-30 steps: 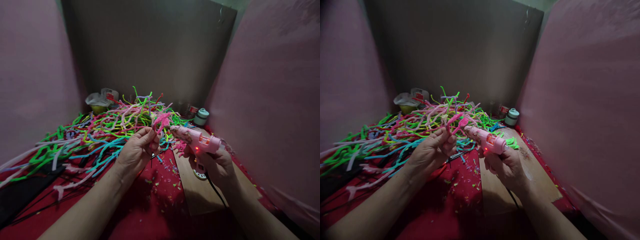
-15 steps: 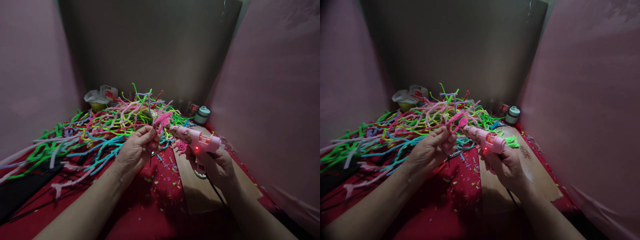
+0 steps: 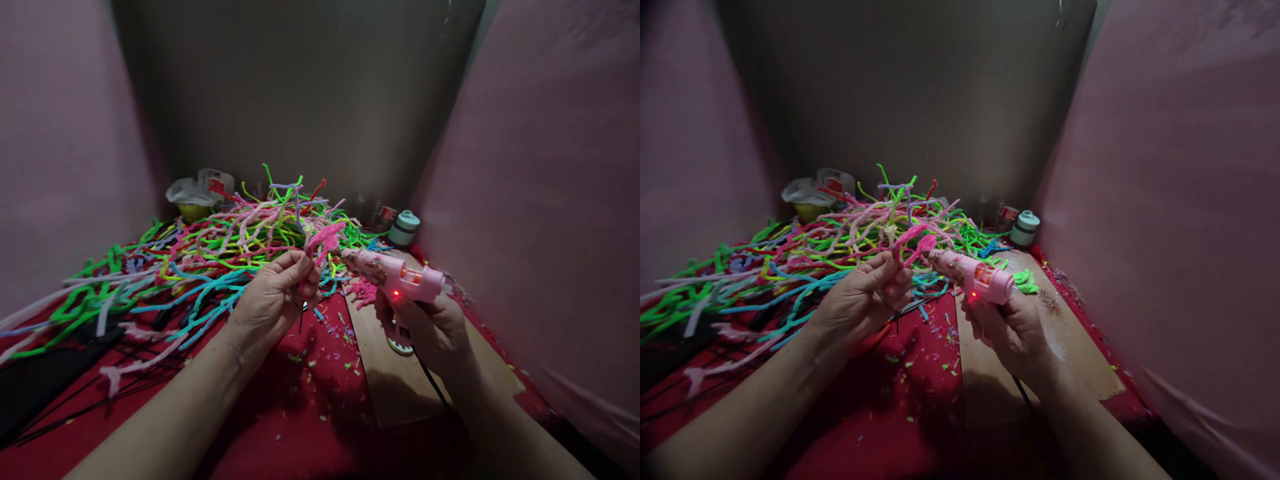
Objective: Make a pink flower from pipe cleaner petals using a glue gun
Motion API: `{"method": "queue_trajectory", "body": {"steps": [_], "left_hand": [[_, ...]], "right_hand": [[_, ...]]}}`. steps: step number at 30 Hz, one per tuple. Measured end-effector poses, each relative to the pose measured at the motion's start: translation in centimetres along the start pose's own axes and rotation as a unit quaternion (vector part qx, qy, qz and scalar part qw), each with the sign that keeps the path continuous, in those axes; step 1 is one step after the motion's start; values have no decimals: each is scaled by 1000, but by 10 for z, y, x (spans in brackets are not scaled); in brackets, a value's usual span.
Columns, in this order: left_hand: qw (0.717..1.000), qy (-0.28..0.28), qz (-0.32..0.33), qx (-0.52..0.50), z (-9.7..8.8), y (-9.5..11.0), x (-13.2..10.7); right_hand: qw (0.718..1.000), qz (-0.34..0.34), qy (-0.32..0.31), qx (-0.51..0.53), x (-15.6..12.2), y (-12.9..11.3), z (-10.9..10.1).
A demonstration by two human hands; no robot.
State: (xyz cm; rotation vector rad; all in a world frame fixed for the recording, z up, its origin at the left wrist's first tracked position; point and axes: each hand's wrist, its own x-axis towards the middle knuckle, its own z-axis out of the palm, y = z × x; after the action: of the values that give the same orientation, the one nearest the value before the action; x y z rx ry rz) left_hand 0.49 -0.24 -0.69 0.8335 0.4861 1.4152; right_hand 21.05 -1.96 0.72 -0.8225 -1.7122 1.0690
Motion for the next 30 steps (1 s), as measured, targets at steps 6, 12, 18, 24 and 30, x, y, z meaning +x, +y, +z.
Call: {"method": "queue_trajectory", "body": {"steps": [6, 12, 18, 24, 30], "left_hand": [[1000, -4, 1, 0, 2, 1, 0], [1000, -5, 3, 1, 0, 0, 0], [1000, 6, -7, -10, 1, 1, 0], [1000, 11, -9, -7, 3, 0, 0], [1000, 9, -8, -6, 2, 0, 1]], "right_hand": [[1000, -19, 4, -10, -1, 10, -2], [1000, -10, -2, -20, -2, 11, -3], [1000, -9, 11, -10, -1, 3, -1], [999, -15, 22, -24, -1, 4, 0], [999, -21, 2, -35, -2, 4, -3]]}}
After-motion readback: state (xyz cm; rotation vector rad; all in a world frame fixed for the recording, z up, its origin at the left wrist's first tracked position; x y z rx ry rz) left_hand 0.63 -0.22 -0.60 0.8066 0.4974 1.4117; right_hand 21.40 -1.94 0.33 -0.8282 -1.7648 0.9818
